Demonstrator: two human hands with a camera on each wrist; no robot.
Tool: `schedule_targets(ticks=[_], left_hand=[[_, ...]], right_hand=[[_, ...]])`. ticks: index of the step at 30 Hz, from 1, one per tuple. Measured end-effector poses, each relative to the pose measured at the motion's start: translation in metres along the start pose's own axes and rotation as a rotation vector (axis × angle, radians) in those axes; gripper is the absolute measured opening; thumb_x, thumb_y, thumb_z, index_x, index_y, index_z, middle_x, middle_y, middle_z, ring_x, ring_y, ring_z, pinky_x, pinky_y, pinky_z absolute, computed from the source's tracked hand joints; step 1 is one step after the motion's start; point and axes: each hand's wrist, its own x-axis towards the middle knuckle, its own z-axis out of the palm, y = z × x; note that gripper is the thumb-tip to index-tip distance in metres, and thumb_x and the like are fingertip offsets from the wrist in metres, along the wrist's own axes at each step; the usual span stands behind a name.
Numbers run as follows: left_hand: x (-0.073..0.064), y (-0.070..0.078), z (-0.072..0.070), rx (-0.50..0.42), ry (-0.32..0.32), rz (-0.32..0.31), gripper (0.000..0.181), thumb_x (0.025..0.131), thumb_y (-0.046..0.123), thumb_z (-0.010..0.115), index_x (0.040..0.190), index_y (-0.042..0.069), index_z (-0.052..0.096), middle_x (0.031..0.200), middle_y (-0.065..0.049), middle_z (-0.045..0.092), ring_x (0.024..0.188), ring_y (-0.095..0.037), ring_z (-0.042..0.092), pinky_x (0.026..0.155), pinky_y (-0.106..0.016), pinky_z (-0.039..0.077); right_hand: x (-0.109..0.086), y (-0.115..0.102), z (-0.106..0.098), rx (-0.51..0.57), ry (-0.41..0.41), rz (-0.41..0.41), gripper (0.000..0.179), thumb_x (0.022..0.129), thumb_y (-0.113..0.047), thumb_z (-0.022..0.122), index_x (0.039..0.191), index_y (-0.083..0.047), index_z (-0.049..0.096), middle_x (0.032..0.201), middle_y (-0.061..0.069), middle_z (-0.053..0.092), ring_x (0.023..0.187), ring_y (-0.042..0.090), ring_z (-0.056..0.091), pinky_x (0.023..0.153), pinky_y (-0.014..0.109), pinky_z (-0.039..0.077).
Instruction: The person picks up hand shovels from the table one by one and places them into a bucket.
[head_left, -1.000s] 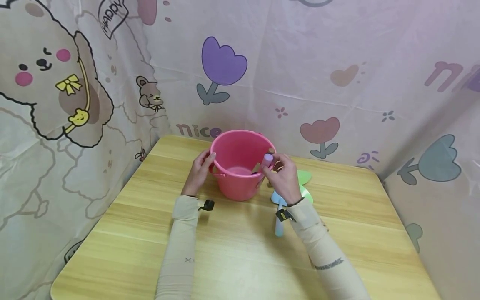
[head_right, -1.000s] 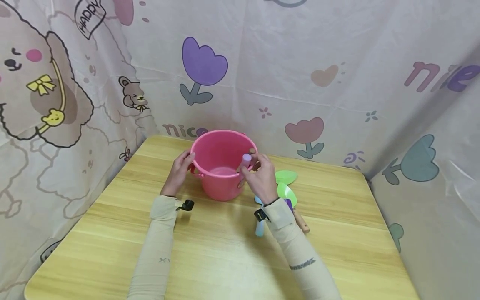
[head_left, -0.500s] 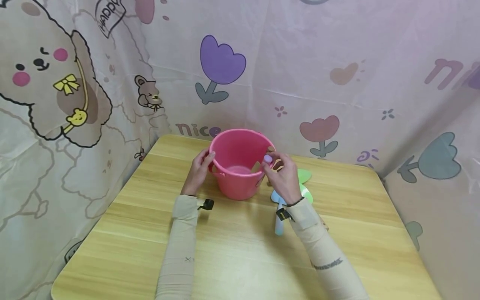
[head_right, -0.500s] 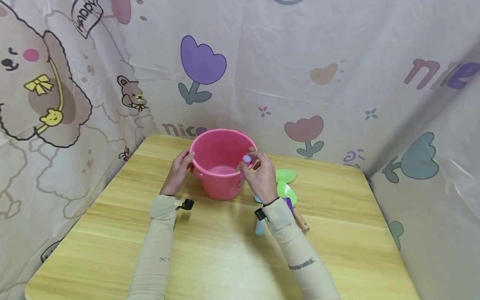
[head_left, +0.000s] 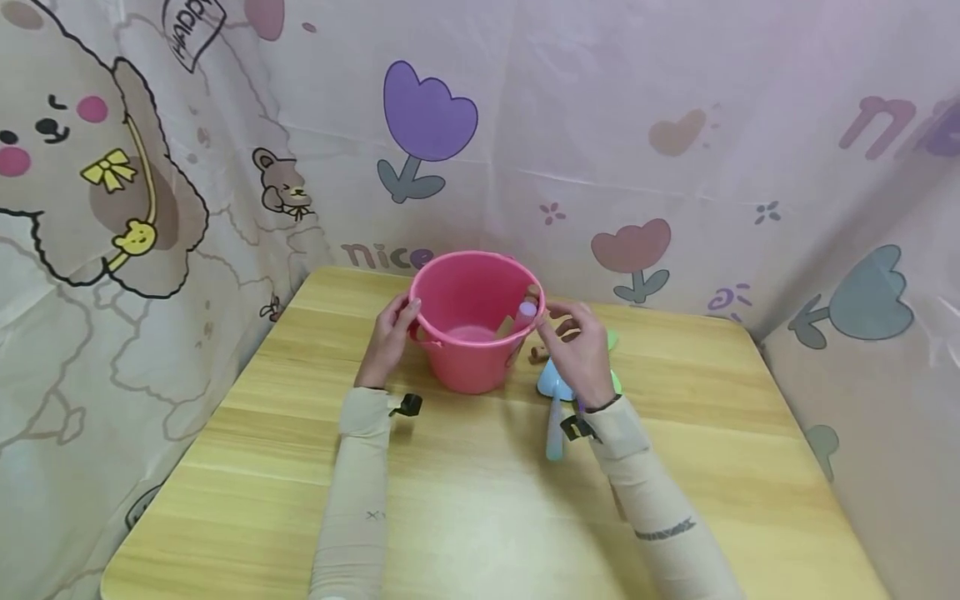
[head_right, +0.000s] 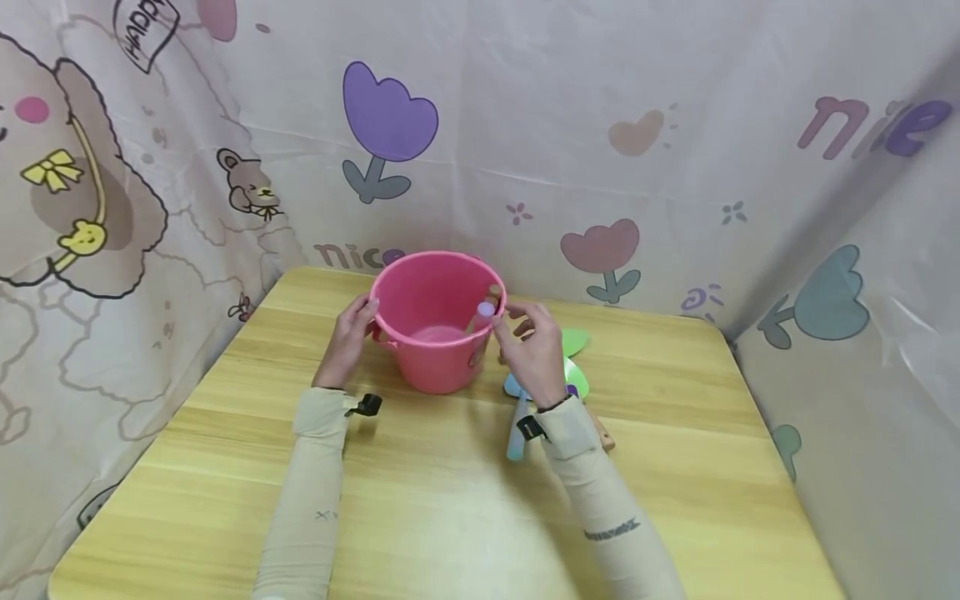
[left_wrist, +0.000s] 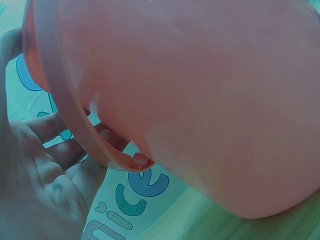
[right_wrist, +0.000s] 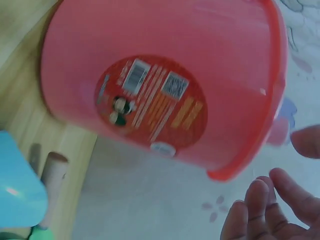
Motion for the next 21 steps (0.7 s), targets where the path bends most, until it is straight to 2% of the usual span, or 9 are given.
schedule_targets(ticks=[3, 6, 10, 12, 14, 18, 21], left_hand=[[0.001, 0.000, 0.000, -0.011, 0.002, -0.004, 0.057, 0.107, 0.048, 0.048, 0.149, 0.010, 0.050, 0.138, -0.028, 0.053, 0.130, -0.039, 0.054, 0.094, -0.014, 0.051], [0.001, 0.000, 0.000, -0.011, 0.004, -0.021, 0.058, 0.107, 0.048, 0.048, 0.151, 0.010, 0.049, 0.142, -0.027, 0.052, 0.137, -0.040, 0.052, 0.101, -0.015, 0.051], [0.000, 0.002, 0.000, -0.005, 0.003, -0.034, 0.059, 0.107, 0.049, 0.049, 0.151, 0.010, 0.048, 0.146, -0.024, 0.052, 0.141, -0.037, 0.051, 0.116, -0.032, 0.049], [-0.001, 0.003, 0.001, -0.005, -0.001, -0.037, 0.060, 0.106, 0.049, 0.049, 0.151, 0.011, 0.048, 0.146, -0.023, 0.052, 0.141, -0.037, 0.051, 0.119, -0.041, 0.046], [-0.002, 0.004, 0.002, -0.004, -0.003, -0.037, 0.059, 0.106, 0.050, 0.049, 0.151, 0.011, 0.048, 0.145, -0.023, 0.053, 0.141, -0.036, 0.052, 0.120, -0.045, 0.044], [-0.003, 0.006, 0.004, -0.001, 0.004, -0.030, 0.058, 0.107, 0.049, 0.048, 0.150, 0.009, 0.049, 0.139, -0.024, 0.053, 0.138, -0.036, 0.053, 0.117, -0.037, 0.047], [-0.002, 0.006, 0.004, -0.005, 0.007, -0.028, 0.057, 0.107, 0.047, 0.048, 0.149, 0.008, 0.050, 0.134, -0.023, 0.054, 0.134, -0.037, 0.054, 0.110, -0.027, 0.047]], right_hand=[[-0.001, 0.008, -0.016, 0.036, 0.045, 0.040, 0.028, 0.095, -0.020, 0.074, 0.116, -0.003, 0.074, 0.108, 0.016, 0.070, 0.082, 0.016, 0.062, 0.070, 0.018, 0.052], [-0.003, 0.020, -0.035, 0.064, 0.091, 0.076, 0.027, 0.096, -0.019, 0.073, 0.116, -0.001, 0.074, 0.109, 0.018, 0.072, 0.081, 0.011, 0.062, 0.067, 0.014, 0.051], [-0.008, 0.037, -0.060, 0.063, 0.159, 0.121, 0.026, 0.097, -0.017, 0.072, 0.116, 0.001, 0.073, 0.109, 0.017, 0.072, 0.080, 0.007, 0.063, 0.066, 0.012, 0.053], [-0.012, 0.046, -0.073, 0.048, 0.195, 0.150, 0.025, 0.098, -0.016, 0.071, 0.116, 0.001, 0.074, 0.107, 0.011, 0.072, 0.079, 0.003, 0.063, 0.065, 0.012, 0.053], [-0.017, 0.056, -0.085, 0.024, 0.232, 0.176, 0.024, 0.098, -0.016, 0.071, 0.115, 0.000, 0.074, 0.103, 0.001, 0.073, 0.077, 0.000, 0.062, 0.066, 0.011, 0.051], [-0.027, 0.071, -0.106, -0.007, 0.284, 0.197, 0.026, 0.098, -0.019, 0.071, 0.112, 0.002, 0.075, 0.090, -0.014, 0.070, 0.072, -0.004, 0.063, 0.065, 0.010, 0.052], [-0.036, 0.079, -0.120, -0.044, 0.285, 0.224, 0.028, 0.099, -0.022, 0.070, 0.111, 0.003, 0.074, 0.085, -0.021, 0.066, 0.070, -0.005, 0.063, 0.062, 0.011, 0.053]])
